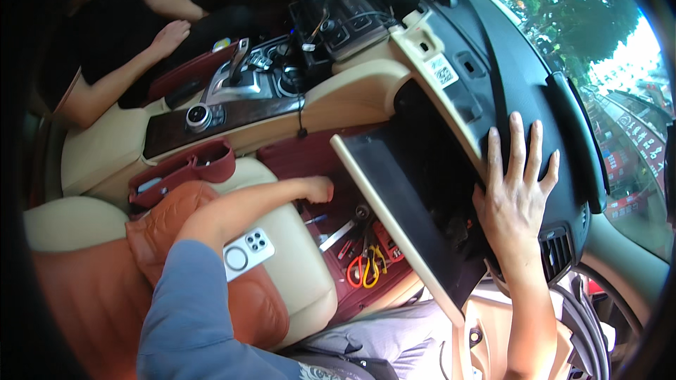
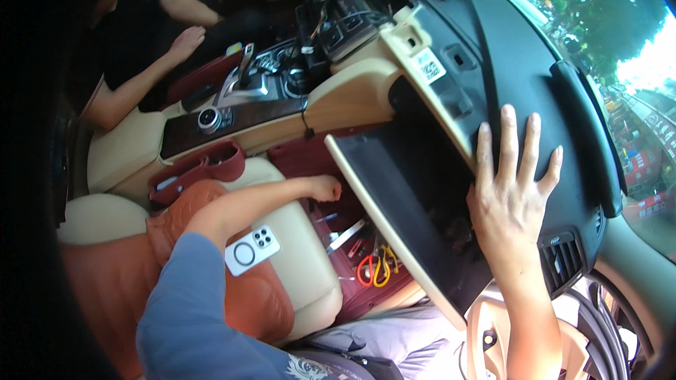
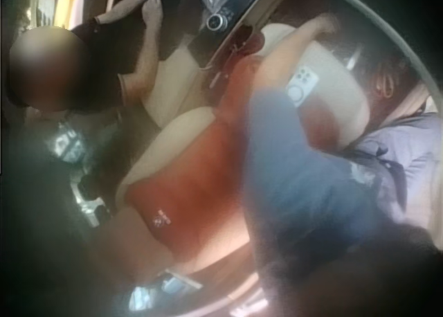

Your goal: The person installs a new infotainment screen into a BMW dashboard. They connect wiring, test the display, and secure the unit into the dashboard cavity. Tools and a smartphone are visible on the passenger seat.

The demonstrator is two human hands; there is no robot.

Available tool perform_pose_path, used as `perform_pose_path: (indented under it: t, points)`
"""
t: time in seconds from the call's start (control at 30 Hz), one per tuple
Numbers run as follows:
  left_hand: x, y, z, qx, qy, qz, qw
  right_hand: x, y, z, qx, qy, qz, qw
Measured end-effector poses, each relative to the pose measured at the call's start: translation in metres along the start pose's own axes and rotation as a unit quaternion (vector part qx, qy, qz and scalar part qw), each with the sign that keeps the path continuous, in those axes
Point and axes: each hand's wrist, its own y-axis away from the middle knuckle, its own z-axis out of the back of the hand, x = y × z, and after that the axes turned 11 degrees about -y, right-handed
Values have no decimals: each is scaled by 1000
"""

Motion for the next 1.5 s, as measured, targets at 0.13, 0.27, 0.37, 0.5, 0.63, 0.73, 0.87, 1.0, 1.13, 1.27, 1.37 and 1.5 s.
perform_pose_path:
  t: [0.13,0.27,0.37,0.5,0.63,0.73,0.87,1.0,1.13,1.27,1.37,1.5]
  points:
    - [36,-27,-14,-29,107,34,993,0,-1,-2,10,-1,-7,1000]
    - [34,-24,-7,-95,33,-88,991,2,1,-4,50,14,-32,998]
    - [12,9,2,-153,-58,-94,982,9,-8,0,51,23,-43,998]
    - [-10,41,38,-80,32,-72,994,45,-46,6,-17,-66,-19,997]
    - [-13,66,55,-177,34,-91,979,126,-130,-40,-21,-330,129,935]
    - [-10,81,56,-239,77,-85,964,207,-197,-93,110,-372,55,920]
    - [-12,88,55,-294,103,-121,942,256,-258,-143,214,-232,37,948]
    - [-14,89,59,-320,132,-131,929,248,-249,-142,197,-280,42,939]
    - [-20,100,67,-445,178,-149,865,238,-239,-116,94,-371,46,923]
    - [-25,122,75,-553,269,-226,755,201,-202,-52,43,-576,-17,816]
    - [-25,130,80,-508,363,-284,728,164,-164,-16,88,-634,-182,747]
    - [-27,143,75,-337,439,-424,717,149,-115,-23,43,-684,-311,658]
